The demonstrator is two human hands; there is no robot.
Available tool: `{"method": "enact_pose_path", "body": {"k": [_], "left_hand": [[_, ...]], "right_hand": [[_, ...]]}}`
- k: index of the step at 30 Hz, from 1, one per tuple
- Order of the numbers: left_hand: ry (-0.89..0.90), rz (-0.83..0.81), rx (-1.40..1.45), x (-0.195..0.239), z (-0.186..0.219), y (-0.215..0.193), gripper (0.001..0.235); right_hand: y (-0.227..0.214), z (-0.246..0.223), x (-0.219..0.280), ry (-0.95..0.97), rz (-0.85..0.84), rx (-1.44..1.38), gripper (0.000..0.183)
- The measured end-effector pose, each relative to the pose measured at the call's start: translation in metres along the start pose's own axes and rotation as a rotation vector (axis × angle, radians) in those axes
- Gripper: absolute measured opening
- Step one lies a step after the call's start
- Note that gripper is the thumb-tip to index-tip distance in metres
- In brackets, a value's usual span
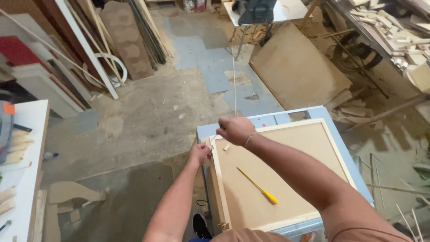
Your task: Assemble and adjust a wooden frame using a screwdriver and pencil
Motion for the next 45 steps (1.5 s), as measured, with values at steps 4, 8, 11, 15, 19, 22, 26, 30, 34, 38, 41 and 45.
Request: {"method": "enact_pose_path", "body": {"k": [4, 8, 11, 15, 19, 22, 26, 30, 34, 38, 41, 45], "left_hand": [[-0.026, -0.039, -0.013, 0.000, 0.000, -0.001, 0.016], [0.006, -0.022, -0.162, 0.013, 0.008, -0.005, 0.020], [0.020, 0.034, -0.325, 0.015, 0.015, -0.011, 0.019], [0.016, 0.108, -0.460, 0.025, 0.023, -0.017, 0.017], [0.041, 0.140, -0.382, 0.093, 0.081, -0.022, 0.016], [0.050, 0.260, -0.463, 0.155, 0.123, -0.028, 0.026], [0.095, 0.391, -0.419, 0.212, 0.137, -0.029, 0.019], [0.282, 0.318, -0.311, 0.241, 0.113, -0.018, 0.018], [0.461, 0.246, -0.361, 0.276, 0.121, -0.005, 0.010], [0.553, -0.031, -0.156, 0.304, 0.139, 0.018, 0.022], [0.576, -0.035, -0.021, 0.314, 0.153, 0.022, 0.023], [0.761, 0.079, -0.073, 0.320, 0.168, 0.014, 0.015]], "right_hand": [[0.022, 0.107, 0.053, 0.376, 0.378, -0.633, 0.026], [0.069, 0.158, 0.150, 0.750, 0.266, -1.461, 0.044], [0.119, 0.201, 0.193, 0.877, 0.178, -1.139, 0.041], [0.130, 0.224, 0.217, 0.815, 0.197, -0.393, 0.024], [0.117, 0.196, 0.202, 0.630, 0.239, -0.202, 0.033], [0.115, 0.188, 0.195, 0.528, 0.230, -0.109, 0.024], [0.128, 0.194, 0.191, 0.422, 0.342, -0.023, 0.008], [0.147, 0.208, 0.191, 0.507, 0.268, -0.014, 0.007], [0.109, 0.146, 0.183, 0.728, 0.139, -0.421, 0.019], [0.106, 0.065, 0.187, 0.739, 0.037, -1.183, 0.019], [0.114, 0.028, 0.187, 0.732, 0.003, -1.502, 0.022], [0.125, 0.016, 0.185, 0.833, 0.067, -1.679, 0.027]]}}
Point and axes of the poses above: each hand's wrist, its own x-axis away from the middle knuckle, its own y-axis out of the palm, z = x × y, the point moved 4 cm from there along -x, towards the middle knuckle, and after that the axes turned 7 degrees about z, right-handed, at the moved point
